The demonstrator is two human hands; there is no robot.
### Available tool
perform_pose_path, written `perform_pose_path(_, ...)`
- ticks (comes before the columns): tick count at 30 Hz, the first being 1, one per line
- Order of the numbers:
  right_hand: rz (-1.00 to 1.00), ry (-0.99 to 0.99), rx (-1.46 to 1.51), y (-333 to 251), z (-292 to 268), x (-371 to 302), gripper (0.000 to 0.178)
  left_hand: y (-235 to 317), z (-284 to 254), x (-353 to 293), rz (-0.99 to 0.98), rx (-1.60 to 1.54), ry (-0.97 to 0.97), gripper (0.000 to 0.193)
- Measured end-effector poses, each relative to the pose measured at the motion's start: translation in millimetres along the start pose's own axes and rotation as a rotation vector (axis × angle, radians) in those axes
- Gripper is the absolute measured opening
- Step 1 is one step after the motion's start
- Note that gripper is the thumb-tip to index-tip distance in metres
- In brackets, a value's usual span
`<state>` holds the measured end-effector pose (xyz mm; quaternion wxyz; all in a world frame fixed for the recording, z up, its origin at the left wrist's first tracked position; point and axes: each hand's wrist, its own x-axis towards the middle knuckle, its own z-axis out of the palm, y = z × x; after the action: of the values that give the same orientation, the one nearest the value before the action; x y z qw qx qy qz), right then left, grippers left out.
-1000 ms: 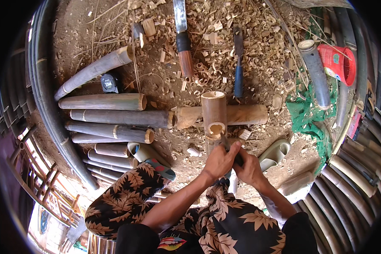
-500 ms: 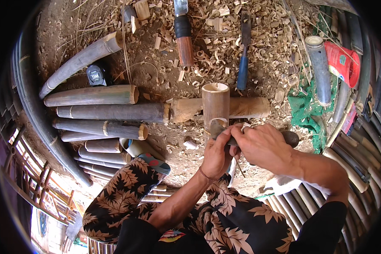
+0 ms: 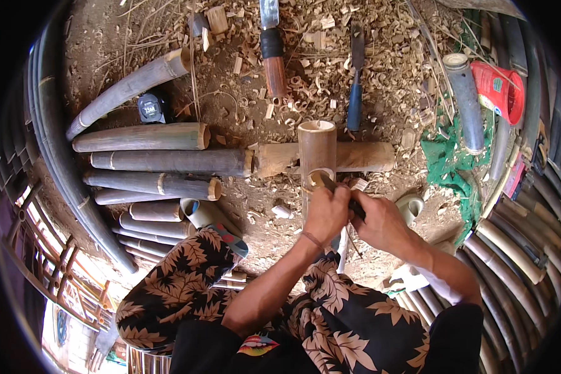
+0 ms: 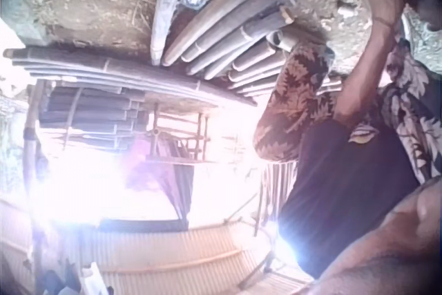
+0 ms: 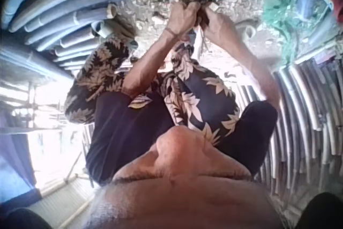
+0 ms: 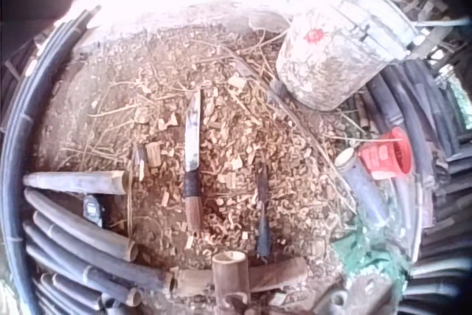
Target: The person uses a curved blade and a wooden mallet to shave and carve the inner surface of a bamboo stalk segment.
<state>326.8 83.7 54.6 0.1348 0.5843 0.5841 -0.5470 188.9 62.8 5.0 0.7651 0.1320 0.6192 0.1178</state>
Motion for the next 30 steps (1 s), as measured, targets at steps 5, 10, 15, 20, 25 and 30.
perform_pose_path(5, -0.198, -0.118, -0.454, -22, -20, 19, 0.026, -1, -11, -4, -0.102, -0.682, -0.103, 0.027)
perform_pose_path(10, -0.501, -0.251, -0.904, -64, -46, 57, 0.013, -2, -3, -7, -0.130, -1.268, -0.214, 0.033)
perform_pose_path(15, -0.434, -0.210, -0.887, -33, -41, 36, 0.025, -21, 12, -4, -0.105, -1.141, -0.325, 0.045)
perform_pose_path(20, -0.348, -0.097, -0.665, 18, 8, 2, 0.040, -49, 12, -16, -0.206, -0.757, -0.162, 0.037)
perform_pose_path(25, 0.003, 0.053, -0.097, 9, 67, -12, 0.033, -45, -23, -14, -0.055, -0.098, -0.023, 0.044)
perform_pose_path(30, 0.175, 0.289, 0.367, -25, 112, 2, 0.025, -16, -56, 1, 0.242, 0.757, -0.123, 0.048)
